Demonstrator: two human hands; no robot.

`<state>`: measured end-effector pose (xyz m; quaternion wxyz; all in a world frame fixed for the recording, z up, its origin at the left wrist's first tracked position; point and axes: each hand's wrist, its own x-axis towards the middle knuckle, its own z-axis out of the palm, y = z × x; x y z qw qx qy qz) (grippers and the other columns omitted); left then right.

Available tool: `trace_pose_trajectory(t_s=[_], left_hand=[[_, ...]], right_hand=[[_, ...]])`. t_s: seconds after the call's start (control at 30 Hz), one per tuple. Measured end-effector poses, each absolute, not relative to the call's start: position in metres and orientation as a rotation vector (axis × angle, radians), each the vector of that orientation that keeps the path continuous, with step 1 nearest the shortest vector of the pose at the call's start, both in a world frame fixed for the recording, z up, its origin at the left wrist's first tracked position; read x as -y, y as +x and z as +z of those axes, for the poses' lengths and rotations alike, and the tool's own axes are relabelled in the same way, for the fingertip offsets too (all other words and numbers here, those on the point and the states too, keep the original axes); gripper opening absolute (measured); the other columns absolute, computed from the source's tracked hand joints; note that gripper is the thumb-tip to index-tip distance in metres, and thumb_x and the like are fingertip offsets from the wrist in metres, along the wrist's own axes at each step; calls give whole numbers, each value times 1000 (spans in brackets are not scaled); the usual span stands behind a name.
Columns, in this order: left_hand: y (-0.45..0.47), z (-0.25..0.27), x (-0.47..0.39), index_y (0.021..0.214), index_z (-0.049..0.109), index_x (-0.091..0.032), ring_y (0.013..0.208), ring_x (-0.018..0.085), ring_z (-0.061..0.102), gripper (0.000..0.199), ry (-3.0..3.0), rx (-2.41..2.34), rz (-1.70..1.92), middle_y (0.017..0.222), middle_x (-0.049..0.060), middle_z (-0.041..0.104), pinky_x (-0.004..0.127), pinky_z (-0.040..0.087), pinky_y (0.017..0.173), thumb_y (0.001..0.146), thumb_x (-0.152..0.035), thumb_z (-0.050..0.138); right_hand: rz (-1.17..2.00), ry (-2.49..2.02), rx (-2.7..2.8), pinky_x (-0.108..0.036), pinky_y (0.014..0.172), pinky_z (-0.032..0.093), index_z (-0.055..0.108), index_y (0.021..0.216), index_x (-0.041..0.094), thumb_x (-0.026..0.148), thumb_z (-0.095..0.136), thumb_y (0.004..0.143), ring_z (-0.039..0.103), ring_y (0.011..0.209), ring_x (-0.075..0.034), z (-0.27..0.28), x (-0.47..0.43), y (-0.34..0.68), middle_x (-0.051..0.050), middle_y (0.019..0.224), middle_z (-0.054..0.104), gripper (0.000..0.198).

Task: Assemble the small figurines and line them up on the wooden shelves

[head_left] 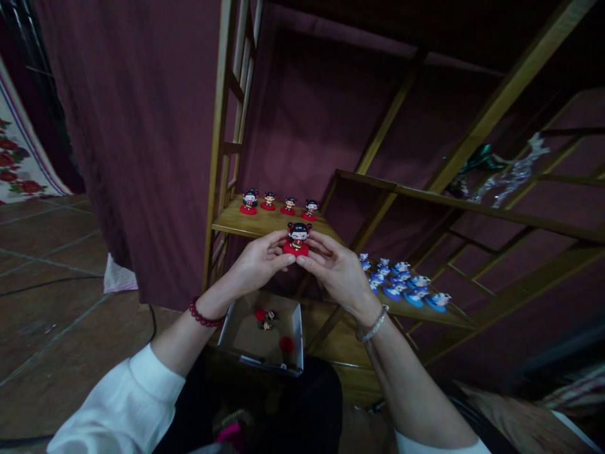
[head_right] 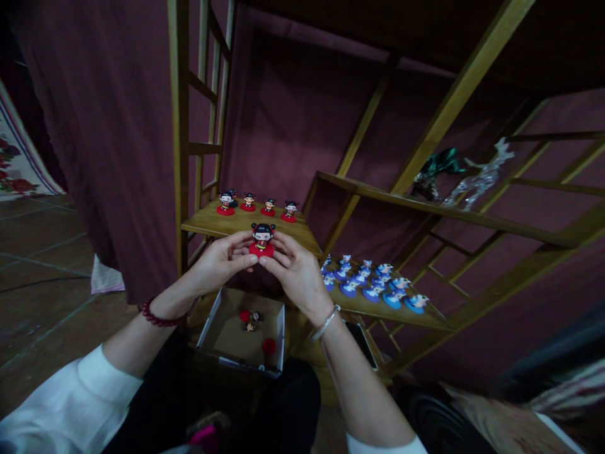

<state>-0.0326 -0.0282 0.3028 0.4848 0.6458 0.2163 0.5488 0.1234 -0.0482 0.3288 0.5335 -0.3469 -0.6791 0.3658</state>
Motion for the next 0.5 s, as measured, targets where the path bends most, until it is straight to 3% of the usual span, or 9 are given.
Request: trace_pose_trajectory(t_s=[0.23,0.5], left_hand=[[-35,311,21,110,58,-15,57,8,51,41,1841,-739,1475,74,1,61,21,43,55,71,-27,62],[-43,329,19,105,60,-19,81,16,56,32,2279,-1201,1571,90,4,64,28,45,74,75,-31,61]], right_hand=[[830,-795,1624,-42,95,44,58,105,22,33,76,57,57,103,-22,335,36,124,-6,108,62,53],[822,-797,1623,-43,96,41,59,100,18,33,77,55,56,103,-21,341,15,119,-7,104,62,51]])
